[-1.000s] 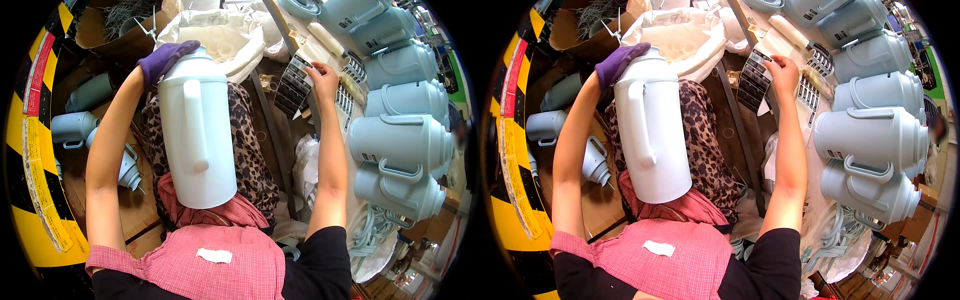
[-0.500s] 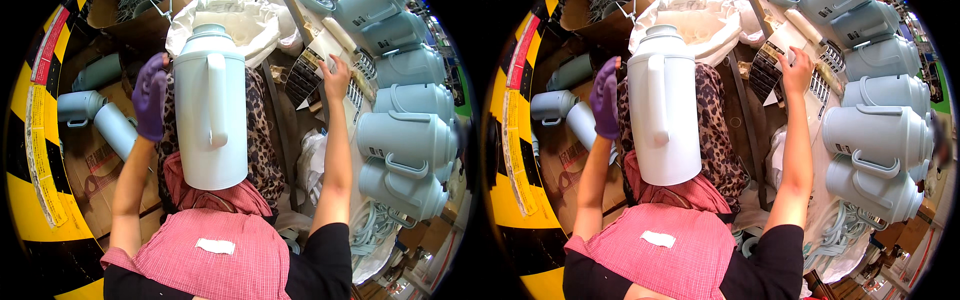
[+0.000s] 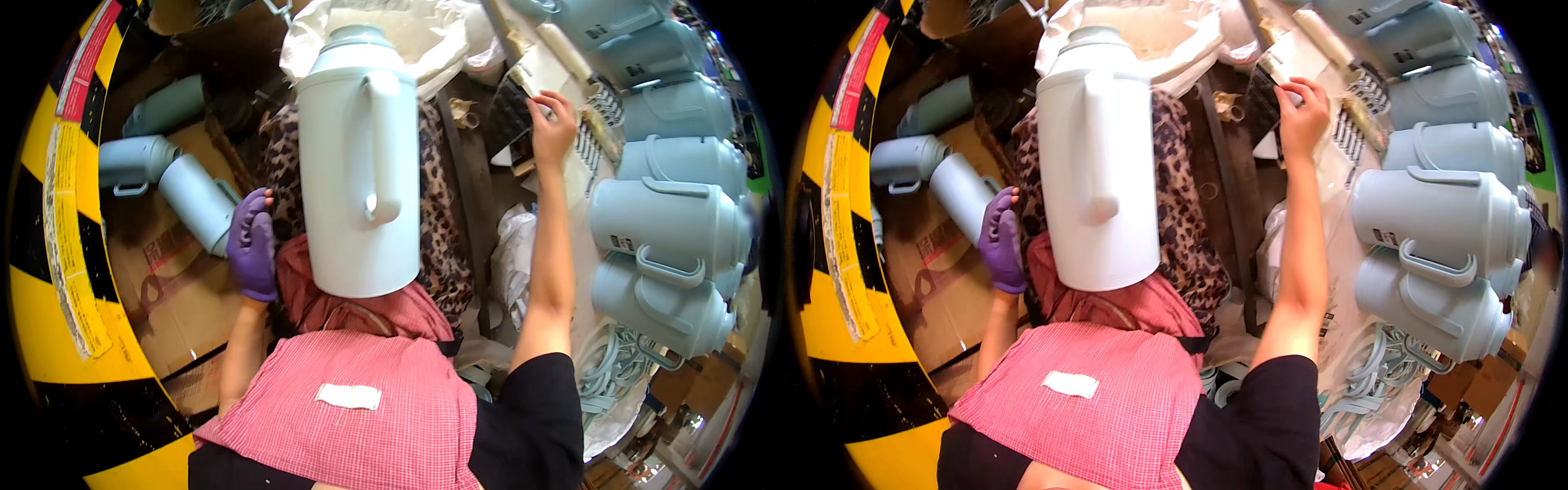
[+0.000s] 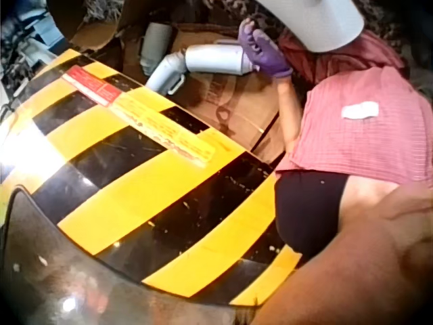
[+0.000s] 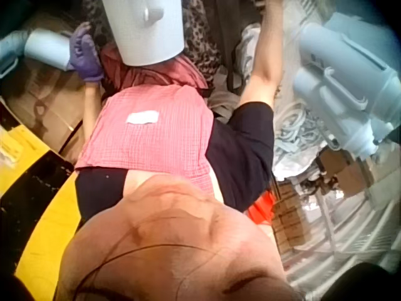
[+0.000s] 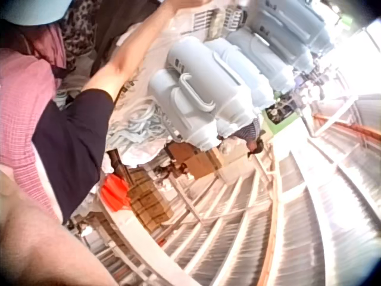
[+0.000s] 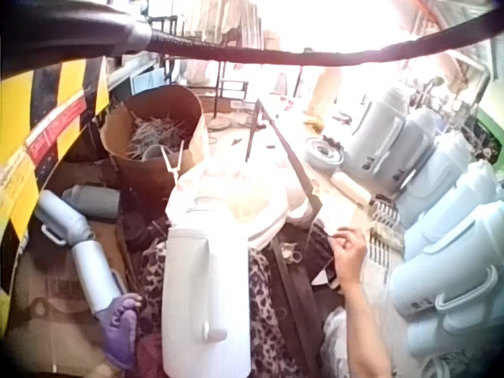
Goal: The person assembles vacuum flasks by placing internal components into the plastic housing, applying adhesive labels to the side, and fitting the shoulder and handle assemblies onto the top by hand.
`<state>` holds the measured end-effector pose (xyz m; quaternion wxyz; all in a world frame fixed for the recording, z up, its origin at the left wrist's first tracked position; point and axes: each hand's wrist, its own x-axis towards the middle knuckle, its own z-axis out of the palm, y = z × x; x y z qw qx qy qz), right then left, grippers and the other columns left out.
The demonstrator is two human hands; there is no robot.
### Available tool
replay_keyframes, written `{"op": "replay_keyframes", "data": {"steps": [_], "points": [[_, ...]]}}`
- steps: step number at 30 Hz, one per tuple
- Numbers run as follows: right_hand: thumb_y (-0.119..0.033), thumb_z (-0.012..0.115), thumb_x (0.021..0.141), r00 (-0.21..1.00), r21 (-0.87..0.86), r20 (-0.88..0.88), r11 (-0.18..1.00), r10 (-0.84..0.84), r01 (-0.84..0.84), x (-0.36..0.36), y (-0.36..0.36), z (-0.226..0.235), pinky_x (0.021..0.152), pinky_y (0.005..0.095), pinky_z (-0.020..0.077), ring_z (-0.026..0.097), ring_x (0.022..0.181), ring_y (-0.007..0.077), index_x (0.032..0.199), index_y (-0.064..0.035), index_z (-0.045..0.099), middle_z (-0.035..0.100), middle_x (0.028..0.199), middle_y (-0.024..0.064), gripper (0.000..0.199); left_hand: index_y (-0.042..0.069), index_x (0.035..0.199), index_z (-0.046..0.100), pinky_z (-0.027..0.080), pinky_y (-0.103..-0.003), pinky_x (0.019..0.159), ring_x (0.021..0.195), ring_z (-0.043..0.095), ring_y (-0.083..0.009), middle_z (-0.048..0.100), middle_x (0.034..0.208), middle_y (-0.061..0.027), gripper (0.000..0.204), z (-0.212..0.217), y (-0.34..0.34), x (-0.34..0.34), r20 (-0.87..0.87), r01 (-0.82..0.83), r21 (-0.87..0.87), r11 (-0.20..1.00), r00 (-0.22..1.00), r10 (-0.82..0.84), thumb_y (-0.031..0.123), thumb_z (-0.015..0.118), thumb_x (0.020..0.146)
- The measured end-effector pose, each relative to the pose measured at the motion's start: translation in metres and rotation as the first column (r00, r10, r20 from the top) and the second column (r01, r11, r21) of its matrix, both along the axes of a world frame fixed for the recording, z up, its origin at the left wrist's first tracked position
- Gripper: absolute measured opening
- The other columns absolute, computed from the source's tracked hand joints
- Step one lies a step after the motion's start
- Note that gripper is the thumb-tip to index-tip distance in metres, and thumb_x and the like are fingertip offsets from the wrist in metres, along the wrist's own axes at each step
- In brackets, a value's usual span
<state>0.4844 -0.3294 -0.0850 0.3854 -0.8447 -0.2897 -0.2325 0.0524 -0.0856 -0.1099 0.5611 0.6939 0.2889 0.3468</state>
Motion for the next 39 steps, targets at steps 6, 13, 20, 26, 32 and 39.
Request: {"op": "replay_keyframes", "data": {"steps": [6, 13, 20, 26, 32, 39], "points": [[0.005, 0.076, 0.085, 0.501, 0.316, -0.772, 0.919, 0.393, -0.234, -0.185, -0.022, 0.082, 0.076, 0.0244, 0.0560, 0.069, 0.083, 0.0099, 0.109, -0.0004, 0.068, 0.071, 0.090, 0.0041, 0.026, 0.005, 0.133, 0.055, 0.031, -0.059, 0.116, 0.139, 0.042, -0.0457, 0.051, 0.145, -0.0242, 0.072, 0.034, -0.034, 0.005, -0.107, 0.315, 0.703, 0.638, 0.933, -0.342, 0.062, 0.064, 0.090], [0.004, 0.077, 0.085, -0.008, 0.441, -0.883, 0.826, 0.468, -0.351, -0.233, 0.019, 0.080, 0.076, 0.0233, 0.0574, 0.072, 0.085, 0.0109, 0.108, 0.0025, 0.062, 0.072, 0.089, 0.0064, 0.028, 0.009, 0.137, 0.046, 0.032, -0.060, 0.116, 0.140, 0.040, -0.0501, 0.049, 0.146, -0.0260, 0.069, 0.012, -0.059, 0.016, -0.128, 0.315, 0.738, 0.597, 0.934, -0.335, 0.035, 0.080, 0.083], [-0.008, 0.085, 0.080, 0.373, 0.130, -0.853, 0.842, 0.364, -0.524, -0.248, 0.035, 0.072, 0.064, 0.0240, 0.0521, 0.067, 0.073, 0.0075, 0.090, -0.0020, 0.060, 0.069, 0.080, 0.0021, 0.028, 0.035, 0.119, 0.071, 0.027, -0.054, 0.121, 0.143, 0.038, -0.0445, 0.049, 0.150, -0.0154, 0.039, 0.023, -0.060, 0.007, -0.323, 0.416, 0.731, 0.541, 0.909, -0.264, 0.021, 0.077, 0.084], [-0.016, 0.086, 0.081, 0.051, 0.345, -0.915, 0.841, 0.400, -0.418, -0.204, 0.007, 0.028, 0.064, 0.0192, 0.0378, 0.050, 0.072, 0.0029, 0.082, -0.0098, 0.054, 0.059, 0.079, -0.0047, 0.033, 0.035, 0.114, 0.074, 0.025, -0.057, 0.120, 0.145, 0.034, -0.0469, 0.046, 0.152, -0.0147, 0.035, 0.032, -0.061, 0.019, -0.332, 0.494, 0.728, 0.475, 0.860, -0.386, 0.021, 0.079, 0.082], [-0.008, 0.065, 0.100, 0.696, 0.225, -0.659, 0.958, 0.284, -0.178, -0.158, -0.085, 0.048, 0.085, 0.0212, 0.0487, 0.064, 0.094, 0.0073, 0.109, -0.0017, 0.070, 0.071, 0.101, 0.0016, 0.013, 0.016, 0.119, 0.071, 0.038, -0.056, 0.113, 0.130, 0.051, -0.0413, 0.058, 0.137, -0.0163, 0.030, 0.038, -0.018, 0.003, 0.023, 0.342, 0.709, 0.616, 0.863, -0.505, 0.013, 0.072, 0.089], [-0.011, 0.056, 0.102, 0.996, -0.143, -0.056, 0.988, -0.066, 0.057, -0.043, -0.204, 0.012, 0.103, 0.0358, 0.0474, 0.063, 0.120, 0.0267, 0.122, -0.0045, 0.068, 0.068, 0.128, 0.0130, 0.024, -0.004, 0.144, 0.050, 0.038, -0.036, 0.116, 0.132, 0.054, -0.0236, 0.055, 0.143, -0.0160, 0.041, 0.013, 0.132, 0.185, 0.172, 0.393, 0.026, 0.919, 0.904, -0.392, 0.019, 0.043, 0.110]]}}
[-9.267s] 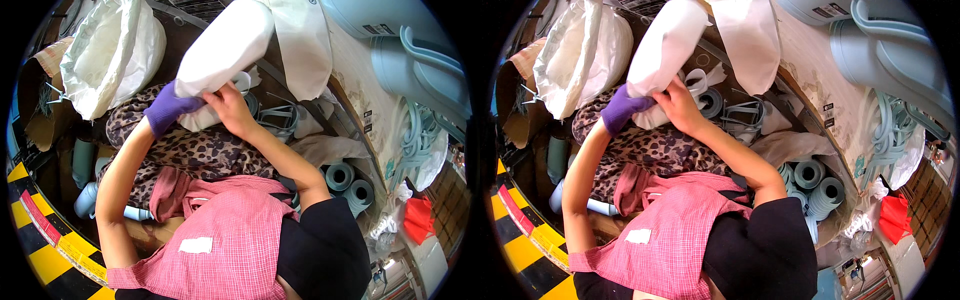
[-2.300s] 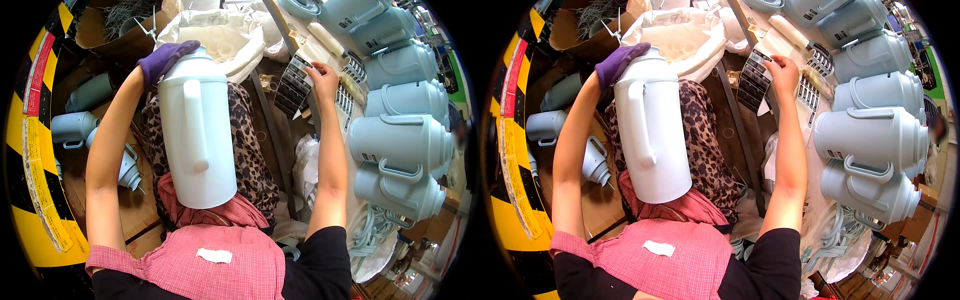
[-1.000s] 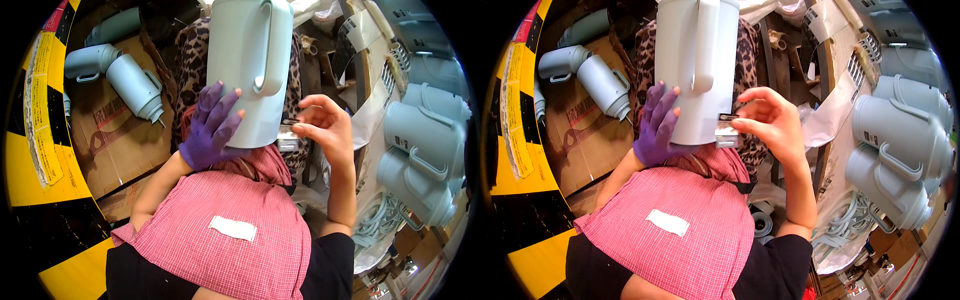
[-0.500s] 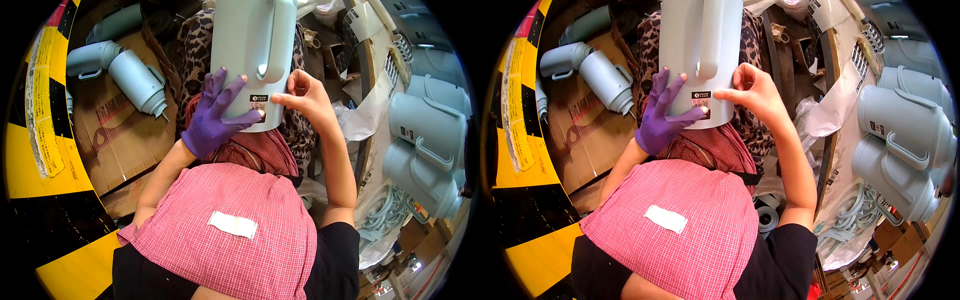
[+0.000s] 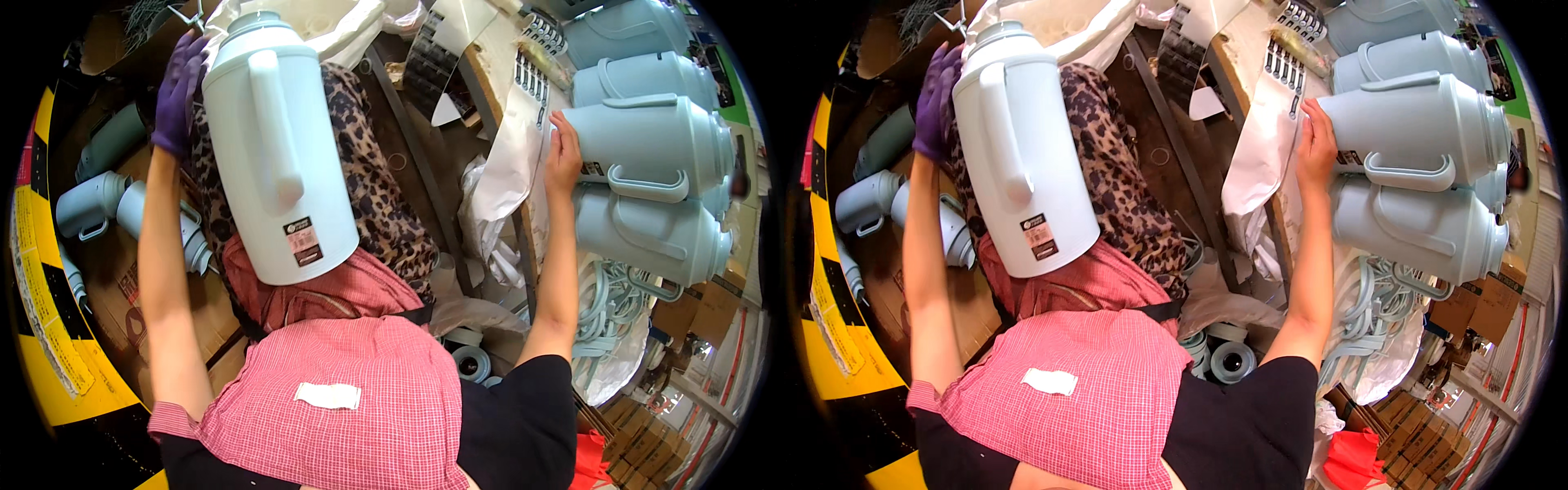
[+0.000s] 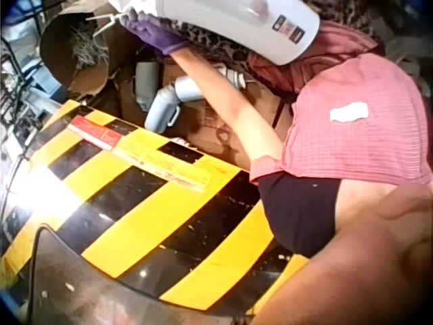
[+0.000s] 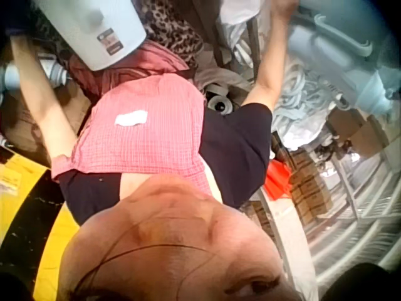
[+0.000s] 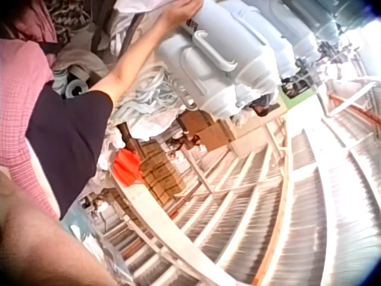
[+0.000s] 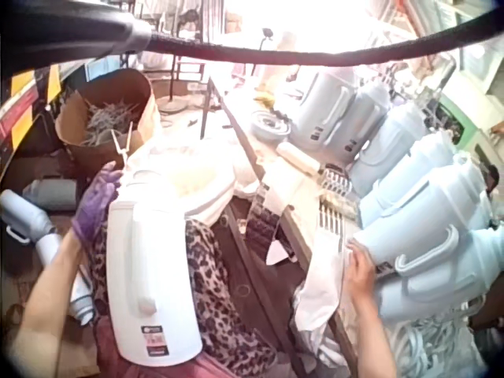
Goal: The person assembles vacuum flasks by placing internal components into the plastic housing, applying adhesive labels to the side, and fitting the shoulder and handle assemblies onto the top by hand.
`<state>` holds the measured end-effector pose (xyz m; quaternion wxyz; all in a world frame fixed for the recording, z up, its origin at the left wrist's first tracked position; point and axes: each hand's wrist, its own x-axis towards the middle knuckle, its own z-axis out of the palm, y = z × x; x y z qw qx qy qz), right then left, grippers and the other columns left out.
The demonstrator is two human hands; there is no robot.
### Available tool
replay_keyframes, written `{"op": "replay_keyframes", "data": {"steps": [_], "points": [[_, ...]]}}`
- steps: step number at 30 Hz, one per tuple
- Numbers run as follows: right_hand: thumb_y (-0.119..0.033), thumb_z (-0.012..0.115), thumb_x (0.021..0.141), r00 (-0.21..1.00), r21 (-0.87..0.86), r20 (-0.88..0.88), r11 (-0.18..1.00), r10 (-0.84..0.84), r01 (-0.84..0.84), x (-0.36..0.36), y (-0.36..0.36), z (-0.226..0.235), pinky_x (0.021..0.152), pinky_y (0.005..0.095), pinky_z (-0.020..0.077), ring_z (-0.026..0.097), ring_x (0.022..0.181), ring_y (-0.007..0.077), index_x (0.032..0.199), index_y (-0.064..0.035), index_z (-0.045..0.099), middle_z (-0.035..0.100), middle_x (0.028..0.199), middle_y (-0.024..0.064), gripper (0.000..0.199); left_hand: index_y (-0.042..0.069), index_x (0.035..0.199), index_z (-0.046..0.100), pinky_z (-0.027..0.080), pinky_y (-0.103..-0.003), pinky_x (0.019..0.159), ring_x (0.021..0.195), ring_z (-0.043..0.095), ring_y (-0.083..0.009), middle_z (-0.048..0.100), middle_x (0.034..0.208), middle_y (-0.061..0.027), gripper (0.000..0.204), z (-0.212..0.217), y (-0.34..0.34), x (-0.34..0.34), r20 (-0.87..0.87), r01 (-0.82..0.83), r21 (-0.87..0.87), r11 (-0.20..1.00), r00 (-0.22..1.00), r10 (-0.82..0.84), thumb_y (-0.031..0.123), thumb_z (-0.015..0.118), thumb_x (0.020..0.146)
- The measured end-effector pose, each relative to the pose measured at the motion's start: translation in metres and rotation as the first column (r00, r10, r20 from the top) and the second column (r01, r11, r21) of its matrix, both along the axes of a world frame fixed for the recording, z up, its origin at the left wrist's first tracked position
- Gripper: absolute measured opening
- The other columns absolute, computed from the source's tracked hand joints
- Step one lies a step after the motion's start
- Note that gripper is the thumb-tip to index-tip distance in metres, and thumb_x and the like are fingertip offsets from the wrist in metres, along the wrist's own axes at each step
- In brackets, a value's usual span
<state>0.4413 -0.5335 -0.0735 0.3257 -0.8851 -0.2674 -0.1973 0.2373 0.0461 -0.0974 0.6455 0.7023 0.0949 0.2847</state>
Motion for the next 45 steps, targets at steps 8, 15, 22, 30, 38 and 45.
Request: {"op": "replay_keyframes", "data": {"steps": [8, 15, 22, 30, 38, 45], "points": [[-0.015, 0.058, 0.102, 0.991, -0.260, -0.102, 0.959, 0.086, -0.110, -0.045, 0.008, -0.009, 0.111, 0.0394, 0.0433, 0.058, 0.130, 0.0314, 0.131, -0.0066, 0.066, 0.061, 0.142, 0.0151, 0.031, -0.007, 0.114, 0.063, 0.044, -0.035, 0.108, 0.130, 0.056, -0.0262, 0.061, 0.134, -0.0190, 0.025, 0.022, 0.002, 0.019, -0.100, 0.359, -0.095, 0.929, 0.925, -0.368, 0.011, 0.047, 0.105], [-0.012, 0.066, 0.097, 0.928, -0.043, -0.372, 0.998, 0.024, -0.043, -0.042, 0.012, 0.013, 0.101, 0.0333, 0.0483, 0.065, 0.117, 0.0229, 0.116, -0.0058, 0.075, 0.070, 0.127, 0.0114, 0.022, -0.004, 0.116, 0.064, 0.051, -0.027, 0.089, 0.100, 0.063, -0.0143, 0.066, 0.109, -0.0096, 0.029, 0.150, 0.011, -0.008, -0.413, 0.409, 0.408, 0.816, 0.880, -0.234, 0.021, 0.052, 0.105], [-0.015, 0.079, 0.083, 0.982, -0.043, -0.185, 0.998, -0.049, 0.042, 0.024, -0.003, -0.015, 0.091, 0.0336, 0.0499, 0.063, 0.104, 0.0215, 0.106, -0.0102, 0.079, 0.070, 0.108, 0.0020, 0.023, -0.005, 0.129, 0.062, 0.050, -0.028, 0.093, 0.101, 0.061, -0.0130, 0.070, 0.109, -0.0082, 0.034, 0.138, -0.020, 0.067, -0.632, 0.673, 0.448, 0.589, 0.704, -0.324, 0.018, 0.055, 0.106], [-0.017, 0.082, 0.082, 0.986, -0.055, -0.165, 0.998, -0.025, 0.016, 0.017, 0.002, -0.013, 0.090, 0.0328, 0.0502, 0.063, 0.101, 0.0223, 0.105, -0.0106, 0.080, 0.070, 0.105, 0.0028, 0.024, -0.004, 0.124, 0.065, 0.051, -0.027, 0.087, 0.096, 0.061, -0.0114, 0.070, 0.102, -0.0082, 0.034, 0.144, -0.033, 0.060, -0.720, 0.668, 0.358, 0.652, 0.642, -0.263, 0.024, 0.059, 0.105], [-0.011, 0.079, 0.082, 1.000, -0.039, 0.007, 0.999, 0.003, -0.003, 0.006, 0.014, -0.011, 0.087, 0.0332, 0.0521, 0.068, 0.092, 0.0233, 0.095, -0.0073, 0.079, 0.074, 0.104, 0.0043, 0.013, 0.002, 0.103, 0.073, 0.051, -0.034, 0.075, 0.078, 0.066, -0.0170, 0.069, 0.083, -0.0152, 0.036, 0.078, -0.012, 0.063, -0.589, 0.440, 0.646, 0.624, 0.807, 0.041, 0.035, 0.060, 0.102], [-0.002, 0.085, 0.074, 0.964, 0.243, -0.264, 0.967, -0.010, 0.077, -0.149, 0.092, 0.068, 0.095, 0.0344, 0.0432, 0.057, 0.109, 0.0237, 0.086, -0.0036, 0.077, 0.068, 0.111, 0.0064, 0.014, 0.000, 0.106, 0.067, 0.049, -0.033, 0.090, 0.097, 0.062, -0.0180, 0.068, 0.101, -0.0100, 0.018, 0.051, -0.105, -0.060, 0.104, -0.249, 0.352, 0.902, 0.968, 0.226, 0.017, 0.060, 0.102]]}}
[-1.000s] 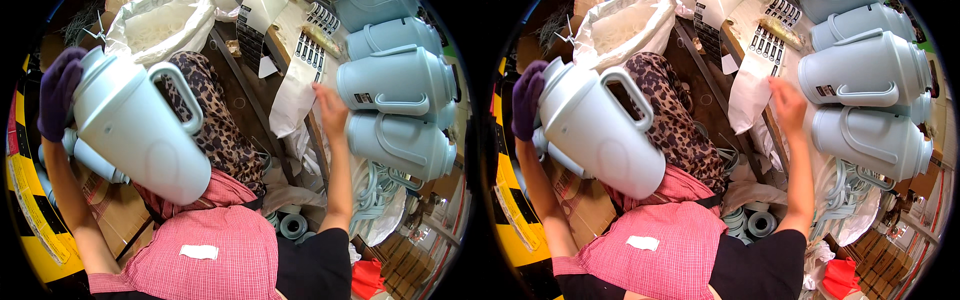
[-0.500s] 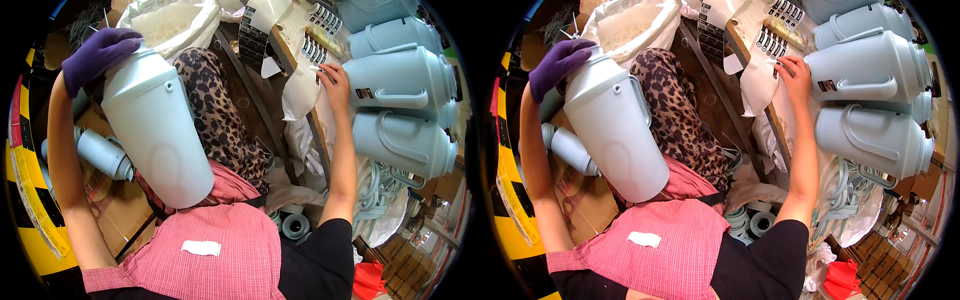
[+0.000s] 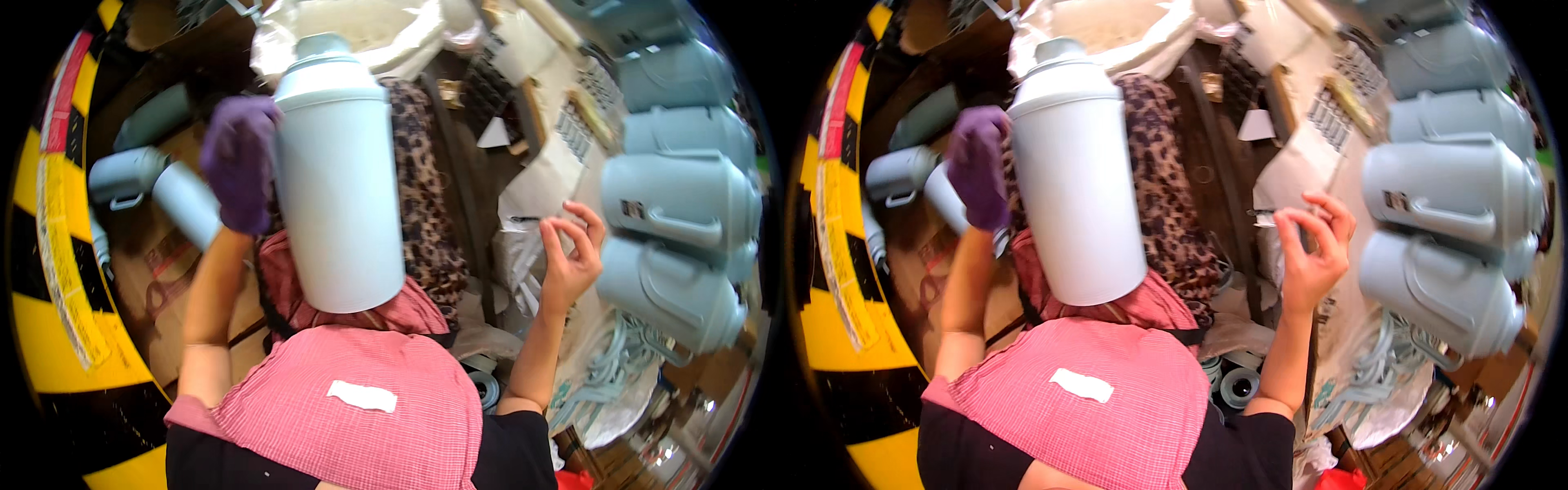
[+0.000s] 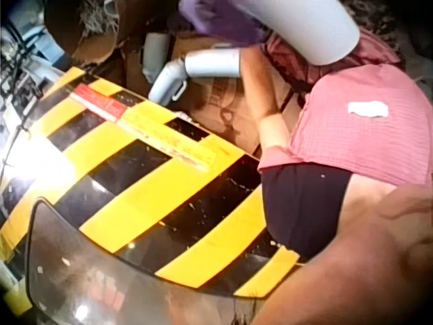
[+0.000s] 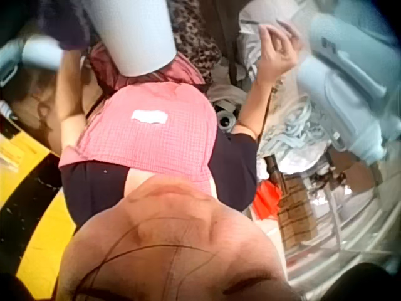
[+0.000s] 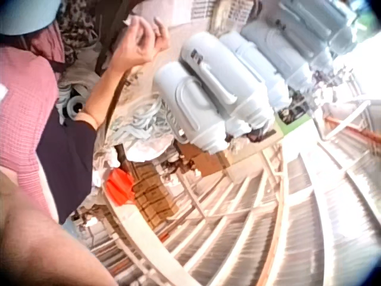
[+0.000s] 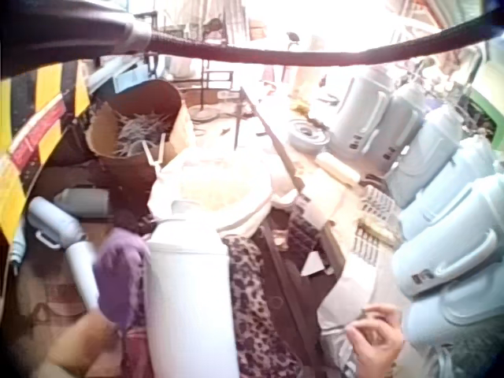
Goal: The person assembles vacuum flasks by placing internal components into the plastic housing, applying adhesive labels to the side, and fitting the shoulder and handle assemblies onto the top by hand.
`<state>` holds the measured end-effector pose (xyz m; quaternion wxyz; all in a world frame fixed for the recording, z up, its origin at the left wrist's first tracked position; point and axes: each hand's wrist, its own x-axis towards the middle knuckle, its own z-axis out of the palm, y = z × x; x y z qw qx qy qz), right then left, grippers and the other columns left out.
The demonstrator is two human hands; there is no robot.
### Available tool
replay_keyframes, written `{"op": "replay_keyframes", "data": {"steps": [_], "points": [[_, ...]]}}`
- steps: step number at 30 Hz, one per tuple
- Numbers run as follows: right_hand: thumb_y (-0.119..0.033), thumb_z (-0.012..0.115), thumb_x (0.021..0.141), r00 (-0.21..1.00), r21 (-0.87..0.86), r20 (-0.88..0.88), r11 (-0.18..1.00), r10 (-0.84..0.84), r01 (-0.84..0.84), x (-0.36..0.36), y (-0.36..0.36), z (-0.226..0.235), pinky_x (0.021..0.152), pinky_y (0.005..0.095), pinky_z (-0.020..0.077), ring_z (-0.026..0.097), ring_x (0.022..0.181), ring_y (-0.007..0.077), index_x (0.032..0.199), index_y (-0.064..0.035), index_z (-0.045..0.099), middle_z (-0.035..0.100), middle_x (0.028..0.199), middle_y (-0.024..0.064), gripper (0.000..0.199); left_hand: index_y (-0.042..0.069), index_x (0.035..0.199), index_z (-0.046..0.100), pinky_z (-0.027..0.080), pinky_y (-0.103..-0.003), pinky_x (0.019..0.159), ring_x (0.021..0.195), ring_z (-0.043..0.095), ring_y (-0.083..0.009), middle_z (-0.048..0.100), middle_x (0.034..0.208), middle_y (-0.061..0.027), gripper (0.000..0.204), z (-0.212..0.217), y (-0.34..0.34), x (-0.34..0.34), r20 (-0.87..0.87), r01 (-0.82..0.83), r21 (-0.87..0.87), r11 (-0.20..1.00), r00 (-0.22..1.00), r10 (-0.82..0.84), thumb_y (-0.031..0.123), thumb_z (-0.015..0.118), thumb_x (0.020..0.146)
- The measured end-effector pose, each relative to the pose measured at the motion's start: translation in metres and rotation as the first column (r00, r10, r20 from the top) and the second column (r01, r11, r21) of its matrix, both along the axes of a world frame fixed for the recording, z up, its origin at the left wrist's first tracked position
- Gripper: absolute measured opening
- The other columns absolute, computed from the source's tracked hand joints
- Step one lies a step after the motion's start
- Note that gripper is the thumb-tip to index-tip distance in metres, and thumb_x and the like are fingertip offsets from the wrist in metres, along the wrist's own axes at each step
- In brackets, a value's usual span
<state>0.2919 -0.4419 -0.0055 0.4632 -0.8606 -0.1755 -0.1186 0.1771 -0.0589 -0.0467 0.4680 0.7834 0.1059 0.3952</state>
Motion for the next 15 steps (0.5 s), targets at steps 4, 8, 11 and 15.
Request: {"op": "replay_keyframes", "data": {"steps": [4, 8, 11, 15], "points": [[0.003, 0.082, 0.076, 0.845, 0.631, -0.286, 0.752, 0.451, -0.188, -0.026, 0.090, 0.001, 0.100, 0.0334, 0.0403, 0.054, 0.115, 0.0201, 0.088, 0.0007, 0.075, 0.059, 0.119, 0.0105, 0.013, 0.003, 0.113, 0.068, 0.045, -0.038, 0.097, 0.105, 0.059, -0.0274, 0.066, 0.106, -0.0125, 0.041, 0.004, -0.043, -0.038, -0.012, -0.042, 0.087, 0.995, 0.999, 0.044, 0.038, 0.049, 0.106], [0.001, 0.080, 0.083, 0.702, 0.812, -0.326, 0.568, 0.633, -0.135, -0.029, 0.172, -0.002, 0.102, 0.0320, 0.0390, 0.052, 0.117, 0.0186, 0.090, 0.0010, 0.076, 0.057, 0.120, 0.0076, 0.008, 0.008, 0.118, 0.070, 0.041, -0.042, 0.105, 0.122, 0.049, -0.0315, 0.061, 0.125, -0.0151, 0.061, 0.021, -0.040, -0.026, -0.096, -0.014, 0.153, 0.988, 0.995, 0.029, 0.060, 0.043, 0.102], [-0.001, 0.082, 0.083, 0.672, 0.825, -0.365, 0.558, 0.644, -0.087, -0.030, 0.198, -0.013, 0.102, 0.0323, 0.0373, 0.051, 0.116, 0.0176, 0.093, -0.0004, 0.077, 0.057, 0.121, 0.0064, 0.011, 0.013, 0.107, 0.075, 0.039, -0.042, 0.105, 0.122, 0.048, -0.0301, 0.062, 0.124, -0.0130, 0.037, 0.034, -0.042, -0.021, -0.191, -0.031, -0.035, 0.999, 0.981, 0.024, 0.046, 0.065, 0.093], [-0.004, 0.084, 0.081, 0.671, 0.802, -0.404, 0.594, 0.622, -0.068, -0.032, 0.213, -0.018, 0.103, 0.0342, 0.0361, 0.050, 0.115, 0.0177, 0.092, -0.0021, 0.079, 0.058, 0.122, 0.0058, 0.012, 0.011, 0.081, 0.075, 0.037, -0.039, 0.101, 0.112, 0.049, -0.0272, 0.063, 0.114, -0.0086, 0.008, 0.033, -0.031, -0.013, -0.229, -0.038, -0.070, 0.997, 0.973, 0.021, 0.019, 0.075, 0.079]]}}
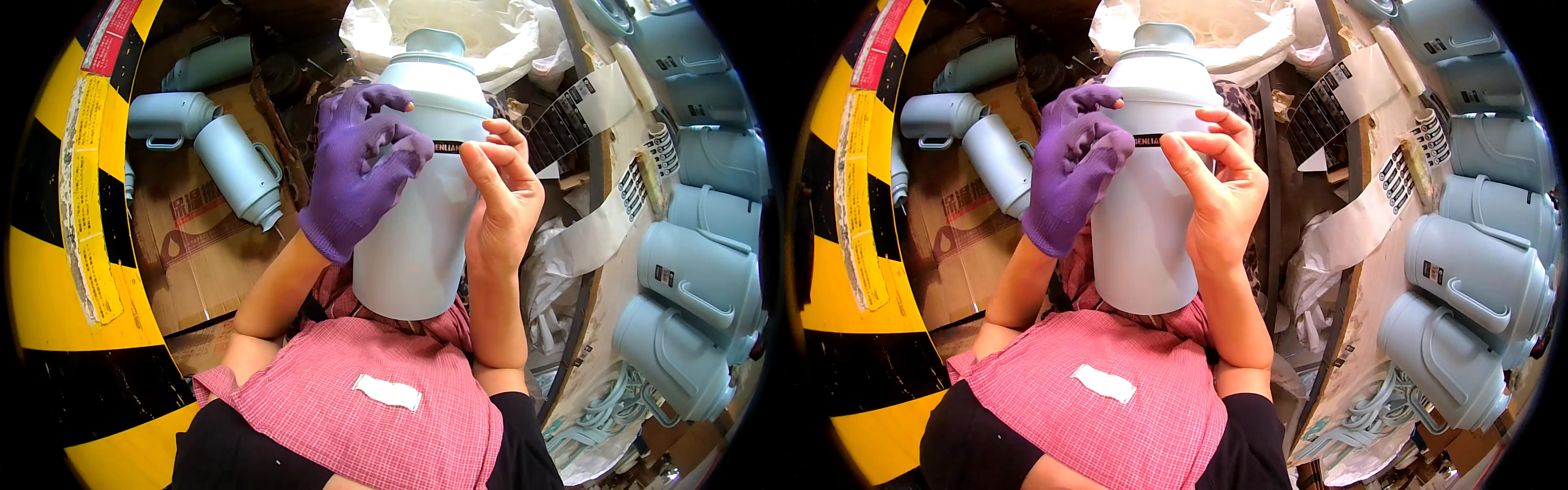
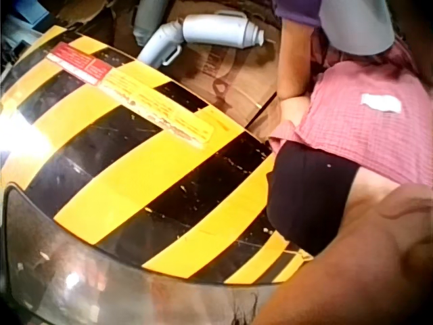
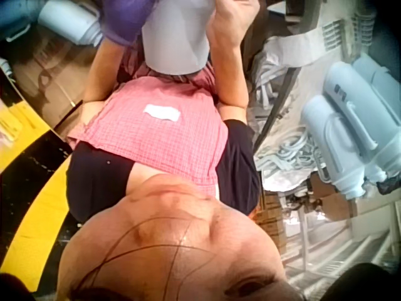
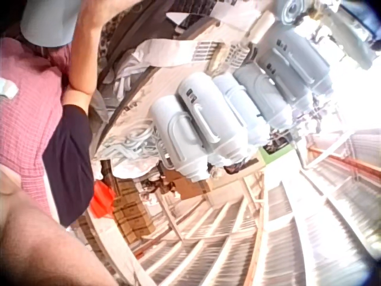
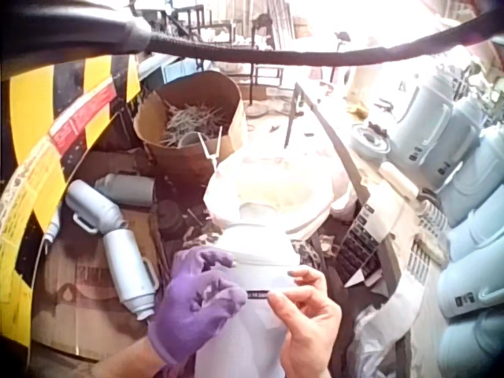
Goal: The person assembles vacuum flasks by placing internal components into the plastic housing, applying adhesive labels to the side, and fitting the shoulder and handle assemblies onto the top by hand.
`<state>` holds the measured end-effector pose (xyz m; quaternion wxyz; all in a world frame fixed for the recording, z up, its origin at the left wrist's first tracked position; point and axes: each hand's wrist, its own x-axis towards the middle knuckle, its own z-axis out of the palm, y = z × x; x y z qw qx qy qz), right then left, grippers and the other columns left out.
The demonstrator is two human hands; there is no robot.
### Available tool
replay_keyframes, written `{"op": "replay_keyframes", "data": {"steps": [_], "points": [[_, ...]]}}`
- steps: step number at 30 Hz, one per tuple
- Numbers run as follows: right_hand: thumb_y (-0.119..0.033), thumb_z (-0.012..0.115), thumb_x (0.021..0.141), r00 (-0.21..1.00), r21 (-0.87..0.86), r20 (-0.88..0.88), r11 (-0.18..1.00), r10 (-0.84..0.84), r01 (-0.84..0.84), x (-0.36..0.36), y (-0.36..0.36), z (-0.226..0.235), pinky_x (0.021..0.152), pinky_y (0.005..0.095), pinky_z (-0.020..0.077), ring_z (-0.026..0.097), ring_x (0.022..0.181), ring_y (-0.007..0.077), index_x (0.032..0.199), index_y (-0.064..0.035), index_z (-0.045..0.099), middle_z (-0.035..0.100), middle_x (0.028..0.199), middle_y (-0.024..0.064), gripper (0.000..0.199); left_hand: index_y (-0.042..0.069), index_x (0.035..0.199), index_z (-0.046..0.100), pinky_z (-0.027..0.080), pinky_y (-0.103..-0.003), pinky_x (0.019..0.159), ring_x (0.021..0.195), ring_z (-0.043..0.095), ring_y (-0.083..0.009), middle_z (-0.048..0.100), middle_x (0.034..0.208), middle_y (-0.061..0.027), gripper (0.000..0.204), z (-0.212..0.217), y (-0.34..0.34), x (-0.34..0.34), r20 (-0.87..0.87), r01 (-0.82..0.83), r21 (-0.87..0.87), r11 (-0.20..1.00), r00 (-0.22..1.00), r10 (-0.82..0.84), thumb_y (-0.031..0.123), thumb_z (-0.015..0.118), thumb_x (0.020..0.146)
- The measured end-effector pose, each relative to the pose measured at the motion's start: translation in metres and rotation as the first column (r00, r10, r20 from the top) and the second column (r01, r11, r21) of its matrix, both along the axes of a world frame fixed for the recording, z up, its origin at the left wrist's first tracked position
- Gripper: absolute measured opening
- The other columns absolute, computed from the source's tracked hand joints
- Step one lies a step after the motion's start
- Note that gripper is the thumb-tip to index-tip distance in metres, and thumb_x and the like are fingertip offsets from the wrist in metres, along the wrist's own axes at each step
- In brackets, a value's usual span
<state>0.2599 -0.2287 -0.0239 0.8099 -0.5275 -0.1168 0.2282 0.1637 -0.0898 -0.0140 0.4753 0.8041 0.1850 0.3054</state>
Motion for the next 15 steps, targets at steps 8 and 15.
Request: {"op": "replay_keyframes", "data": {"steps": [8, 15], "points": [[-0.010, 0.087, 0.079, 0.971, -0.285, 0.224, 0.947, -0.084, 0.147, 0.011, 0.013, -0.017, 0.103, 0.0341, 0.0364, 0.049, 0.115, 0.0184, 0.089, -0.0030, 0.079, 0.058, 0.123, 0.0051, 0.014, 0.010, 0.074, 0.070, 0.036, -0.042, 0.094, 0.102, 0.048, -0.0298, 0.061, 0.096, -0.0071, 0.012, -0.010, 0.016, 0.017, -0.109, -0.075, 0.504, 0.861, 0.983, 0.149, 0.021, 0.074, 0.078], [-0.011, 0.086, 0.080, 0.966, -0.314, 0.234, 0.931, -0.114, 0.186, 0.009, 0.019, -0.018, 0.102, 0.0340, 0.0387, 0.052, 0.116, 0.0187, 0.081, -0.0019, 0.078, 0.057, 0.120, 0.0072, 0.013, 0.011, 0.072, 0.069, 0.038, -0.044, 0.090, 0.103, 0.049, -0.0304, 0.059, 0.091, -0.0056, 0.014, -0.006, 0.018, 0.023, -0.134, -0.084, 0.534, 0.841, 0.974, 0.183, 0.023, 0.074, 0.077]]}}
